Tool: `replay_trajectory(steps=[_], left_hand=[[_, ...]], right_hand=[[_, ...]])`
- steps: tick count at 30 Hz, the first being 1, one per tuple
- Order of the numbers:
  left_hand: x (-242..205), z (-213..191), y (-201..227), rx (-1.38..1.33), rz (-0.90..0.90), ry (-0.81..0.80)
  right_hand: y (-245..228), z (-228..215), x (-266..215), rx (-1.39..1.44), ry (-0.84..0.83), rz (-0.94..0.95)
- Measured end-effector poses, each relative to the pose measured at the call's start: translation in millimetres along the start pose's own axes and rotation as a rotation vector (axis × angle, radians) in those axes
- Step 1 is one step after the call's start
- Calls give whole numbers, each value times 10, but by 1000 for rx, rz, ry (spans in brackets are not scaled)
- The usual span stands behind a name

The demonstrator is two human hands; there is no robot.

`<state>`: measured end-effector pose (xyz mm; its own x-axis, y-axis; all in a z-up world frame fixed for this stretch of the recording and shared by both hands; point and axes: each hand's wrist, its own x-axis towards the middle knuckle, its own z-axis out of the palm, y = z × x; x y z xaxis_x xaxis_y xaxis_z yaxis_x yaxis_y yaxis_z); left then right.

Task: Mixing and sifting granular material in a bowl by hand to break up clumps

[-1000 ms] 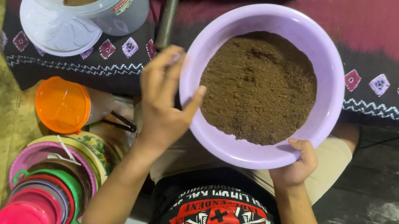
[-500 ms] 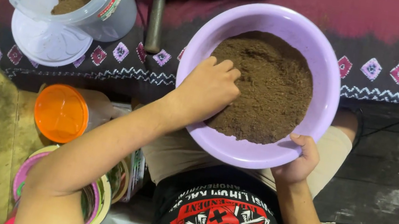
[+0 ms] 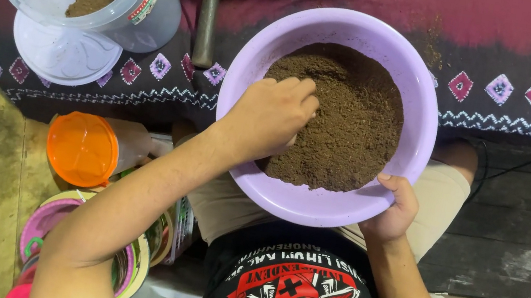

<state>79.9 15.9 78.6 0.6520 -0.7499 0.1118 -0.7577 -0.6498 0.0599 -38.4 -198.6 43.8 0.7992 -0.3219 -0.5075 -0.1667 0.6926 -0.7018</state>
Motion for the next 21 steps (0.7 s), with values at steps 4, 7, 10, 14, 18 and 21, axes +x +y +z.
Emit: replay_trajectory(steps=[4,7,10,14,18,21], left_hand=[[-34,0,-86,9,-37,58],[-54,-6,-125,-66,-63,56],[-74,-42,-137,-109,-97,61],[-68,-149,-145,-119,-143,46],[-87,-88,-185,-145,-183,53],[-80,-157,-182,-175,-199,45]], right_hand=[[14,-26,0,-29,-34,-7],[-3,-34,7,-69,-50,-13],[-7,-50,5,-99,-63,-14],[-31,-1,-29,-61,-59,-1],[22,-116,30,-34,-56,-2],[83,-186,109,-90,-37,10]])
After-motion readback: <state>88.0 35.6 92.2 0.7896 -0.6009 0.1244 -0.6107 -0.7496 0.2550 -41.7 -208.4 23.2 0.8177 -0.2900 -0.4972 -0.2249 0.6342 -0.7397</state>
